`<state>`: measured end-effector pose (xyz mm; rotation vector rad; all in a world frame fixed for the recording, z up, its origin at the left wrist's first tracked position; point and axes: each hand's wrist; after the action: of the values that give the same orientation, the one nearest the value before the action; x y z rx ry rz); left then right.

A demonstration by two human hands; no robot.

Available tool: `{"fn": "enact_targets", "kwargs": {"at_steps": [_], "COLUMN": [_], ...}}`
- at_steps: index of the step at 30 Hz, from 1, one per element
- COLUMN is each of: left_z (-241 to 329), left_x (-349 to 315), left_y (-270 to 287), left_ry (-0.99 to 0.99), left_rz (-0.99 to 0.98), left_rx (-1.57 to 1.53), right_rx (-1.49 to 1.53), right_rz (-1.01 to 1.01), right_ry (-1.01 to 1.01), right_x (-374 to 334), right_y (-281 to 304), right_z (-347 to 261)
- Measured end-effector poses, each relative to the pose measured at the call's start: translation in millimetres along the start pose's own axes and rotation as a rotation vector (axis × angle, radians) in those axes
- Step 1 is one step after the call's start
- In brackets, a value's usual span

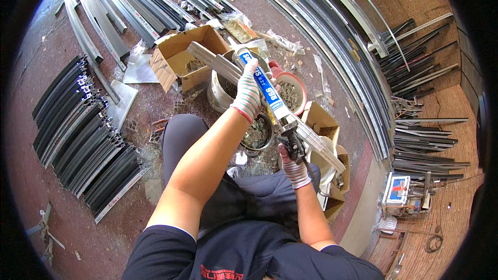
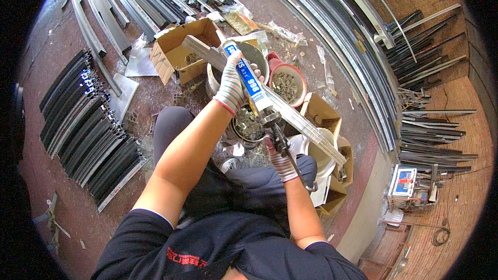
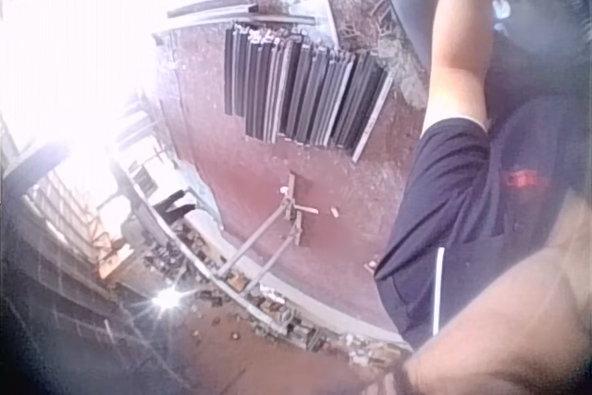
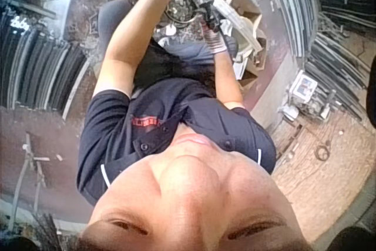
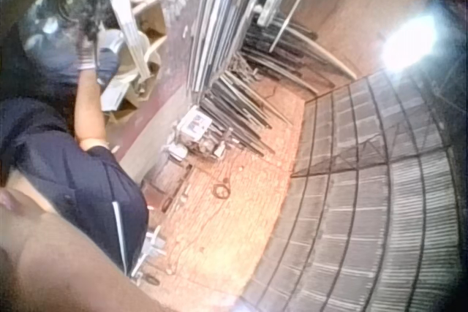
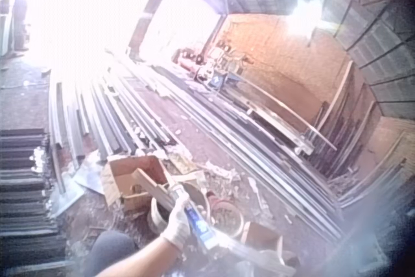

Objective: The person sits on the floor and applies sealant from a caulking gun along the groove of a long metal profile. They hold the profile with one hand and move the gun steadily along its length, then set the gun down and reposition the profile.

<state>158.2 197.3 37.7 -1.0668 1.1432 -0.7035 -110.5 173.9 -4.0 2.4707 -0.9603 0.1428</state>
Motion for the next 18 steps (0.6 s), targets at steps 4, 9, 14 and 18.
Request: {"fn": "enact_targets", "kwargs": {"at_steps": [4, 9, 14, 18], "left_z": [-0.7, 14.1, 45.2, 45.5], "left_x": [-2.6, -8.3, -10.4, -11.2], "left_y": [-2.5, -9.3, -7.3, -3.0], "left_ry": [0.016, -0.001, -0.207, -0.201], "left_rz": [-0.042, -0.198, -0.22, -0.272], "left_rx": [0.052, -0.016, -0.079, -0.011], "right_rx": [0.021, -0.102, 0.328, 0.554], "right_rz": [0.001, 0.053, 0.129, 0.149], "right_ry": [0.001, -0.096, -0.122, -0.282], "right_x": [-1.4, -15.3, -40.7, -63.5], "right_y": [4.1, 0.2, -9.6, -16.2], "right_z": [11.4, 10.2, 3.7, 0.2]}}
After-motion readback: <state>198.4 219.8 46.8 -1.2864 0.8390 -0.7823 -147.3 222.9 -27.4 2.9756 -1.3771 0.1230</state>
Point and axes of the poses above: each hand's wrist, its own x-axis towards the middle knuckle, its own y-axis out of the back of the hand, z = x × y, and after that the axes turned 12 degrees about y, right-handed
